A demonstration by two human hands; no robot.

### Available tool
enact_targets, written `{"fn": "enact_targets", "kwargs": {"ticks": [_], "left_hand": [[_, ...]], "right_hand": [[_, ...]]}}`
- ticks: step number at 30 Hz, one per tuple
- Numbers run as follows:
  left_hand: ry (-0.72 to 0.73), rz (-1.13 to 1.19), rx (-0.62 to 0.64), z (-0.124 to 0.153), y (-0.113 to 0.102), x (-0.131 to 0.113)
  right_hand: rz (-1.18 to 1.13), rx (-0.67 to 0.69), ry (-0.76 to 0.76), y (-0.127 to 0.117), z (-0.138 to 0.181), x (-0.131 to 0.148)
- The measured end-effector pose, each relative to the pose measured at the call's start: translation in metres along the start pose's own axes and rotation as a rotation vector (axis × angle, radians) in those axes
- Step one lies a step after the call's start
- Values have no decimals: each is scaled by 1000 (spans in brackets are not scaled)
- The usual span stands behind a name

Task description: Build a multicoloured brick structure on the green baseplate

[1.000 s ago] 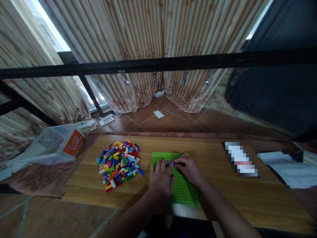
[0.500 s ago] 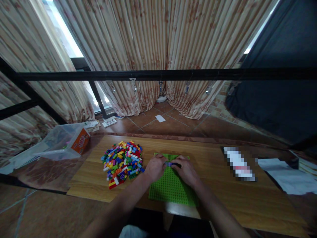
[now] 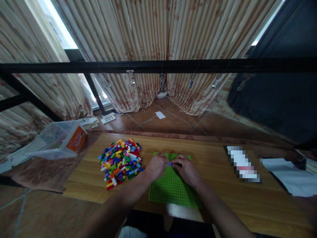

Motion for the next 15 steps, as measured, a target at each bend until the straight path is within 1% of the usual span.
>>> {"fn": "enact_targets", "kwargs": {"ticks": [8, 12, 15], "left_hand": [[14, 35, 2, -5, 1, 4], [8, 36, -39, 1, -1, 0], [-31, 24, -101, 10, 0, -2]], "right_hand": [[4, -35, -1, 0, 0, -3], [54, -68, -35, -1, 4, 1], [96, -104, -74, 0, 8, 4]]}}
Point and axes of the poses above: each hand's wrist, its own z-axis away from the middle knuckle, its own y-axis out of the palm, x = y × z, the point moved 10 cm from there along -z, towards the middle knuckle, and after that the axes turned 6 degrees about y, right-handed, at the moved point
